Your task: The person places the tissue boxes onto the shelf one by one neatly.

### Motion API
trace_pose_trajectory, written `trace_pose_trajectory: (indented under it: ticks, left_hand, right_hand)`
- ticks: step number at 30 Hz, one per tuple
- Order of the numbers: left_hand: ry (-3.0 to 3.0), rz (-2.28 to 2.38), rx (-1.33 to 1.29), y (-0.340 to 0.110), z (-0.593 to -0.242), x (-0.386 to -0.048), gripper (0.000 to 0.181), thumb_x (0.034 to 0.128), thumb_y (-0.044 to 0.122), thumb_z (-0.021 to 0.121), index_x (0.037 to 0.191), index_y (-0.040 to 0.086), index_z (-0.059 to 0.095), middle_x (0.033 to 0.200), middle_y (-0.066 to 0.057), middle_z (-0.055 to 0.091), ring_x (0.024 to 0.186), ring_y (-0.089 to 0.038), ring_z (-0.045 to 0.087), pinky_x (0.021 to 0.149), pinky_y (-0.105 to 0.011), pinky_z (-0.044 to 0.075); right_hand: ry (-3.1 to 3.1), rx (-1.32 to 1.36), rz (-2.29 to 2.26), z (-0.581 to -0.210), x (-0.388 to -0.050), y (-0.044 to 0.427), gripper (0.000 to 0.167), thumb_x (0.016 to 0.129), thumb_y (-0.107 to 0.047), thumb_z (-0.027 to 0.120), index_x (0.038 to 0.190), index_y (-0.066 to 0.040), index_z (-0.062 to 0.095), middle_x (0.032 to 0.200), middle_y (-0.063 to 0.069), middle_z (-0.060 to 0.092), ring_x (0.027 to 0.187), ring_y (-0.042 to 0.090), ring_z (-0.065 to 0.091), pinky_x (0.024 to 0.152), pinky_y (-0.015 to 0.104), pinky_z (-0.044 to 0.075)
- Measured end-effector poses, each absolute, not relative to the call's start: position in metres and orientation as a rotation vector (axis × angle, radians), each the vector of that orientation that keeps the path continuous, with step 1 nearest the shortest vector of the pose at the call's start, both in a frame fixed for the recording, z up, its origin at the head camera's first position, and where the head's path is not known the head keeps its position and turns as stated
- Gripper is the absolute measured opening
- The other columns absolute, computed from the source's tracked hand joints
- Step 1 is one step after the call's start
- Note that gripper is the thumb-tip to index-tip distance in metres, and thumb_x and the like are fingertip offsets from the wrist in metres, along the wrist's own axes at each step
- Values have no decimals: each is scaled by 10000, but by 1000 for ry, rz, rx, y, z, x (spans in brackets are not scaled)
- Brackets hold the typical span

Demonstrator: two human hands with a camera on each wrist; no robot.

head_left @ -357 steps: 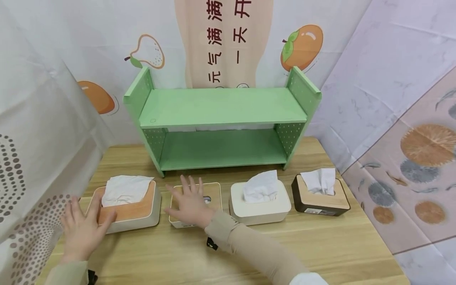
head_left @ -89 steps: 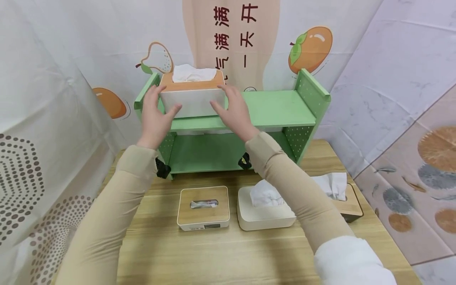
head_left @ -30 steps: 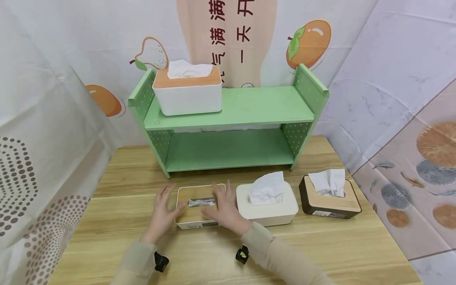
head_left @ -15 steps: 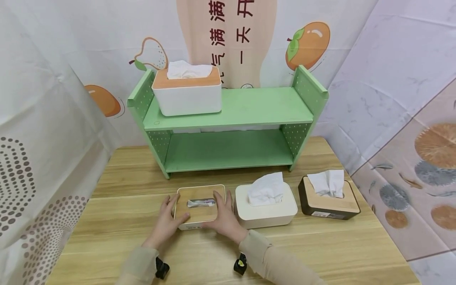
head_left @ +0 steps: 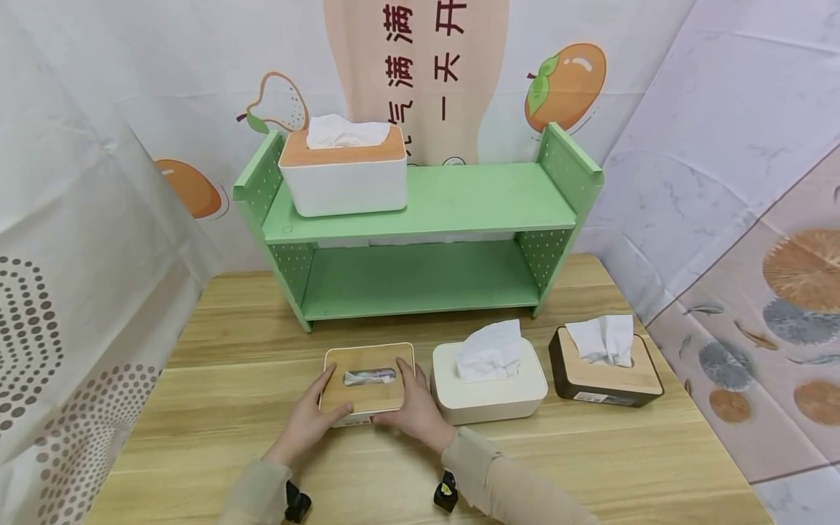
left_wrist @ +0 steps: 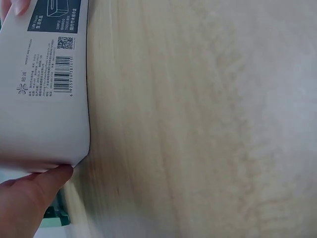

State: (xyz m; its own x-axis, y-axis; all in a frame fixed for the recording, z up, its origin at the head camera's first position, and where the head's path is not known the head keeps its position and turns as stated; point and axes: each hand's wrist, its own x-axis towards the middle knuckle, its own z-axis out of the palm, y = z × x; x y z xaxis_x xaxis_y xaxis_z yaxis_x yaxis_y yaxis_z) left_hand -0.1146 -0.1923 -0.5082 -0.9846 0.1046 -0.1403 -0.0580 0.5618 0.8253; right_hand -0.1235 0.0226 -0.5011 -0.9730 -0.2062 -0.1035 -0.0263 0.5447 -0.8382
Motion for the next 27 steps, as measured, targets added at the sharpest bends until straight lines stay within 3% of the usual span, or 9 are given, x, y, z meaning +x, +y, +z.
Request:
trace_pose_trajectory:
  ticks: [7, 27]
  left_hand:
    - [2602, 1385, 11, -194, -510, -116, 947, 778, 362, 770, 1513, 121, 224, 1547, -193, 225, 1412, -383, 212, 1121, -525, 238]
    - [2605, 1443, -56, -193, -507, -113, 965, 735, 366, 806, 1503, 140, 268, 1535, -218, 237, 1407, -383, 228, 1119, -525, 240]
  right_hand:
    - [2585, -195, -1448, -506, -123, 24, 1039, 649, -230, 880, 1482, -95, 273, 1505, 326, 188, 1361, 481, 267, 1049, 540, 353]
    - [2588, -175, -1505, -507, -123, 20, 1040, 622, -213, 893, 1473, -96, 308, 1510, 307, 209, 1358, 466, 289, 1051, 512, 365]
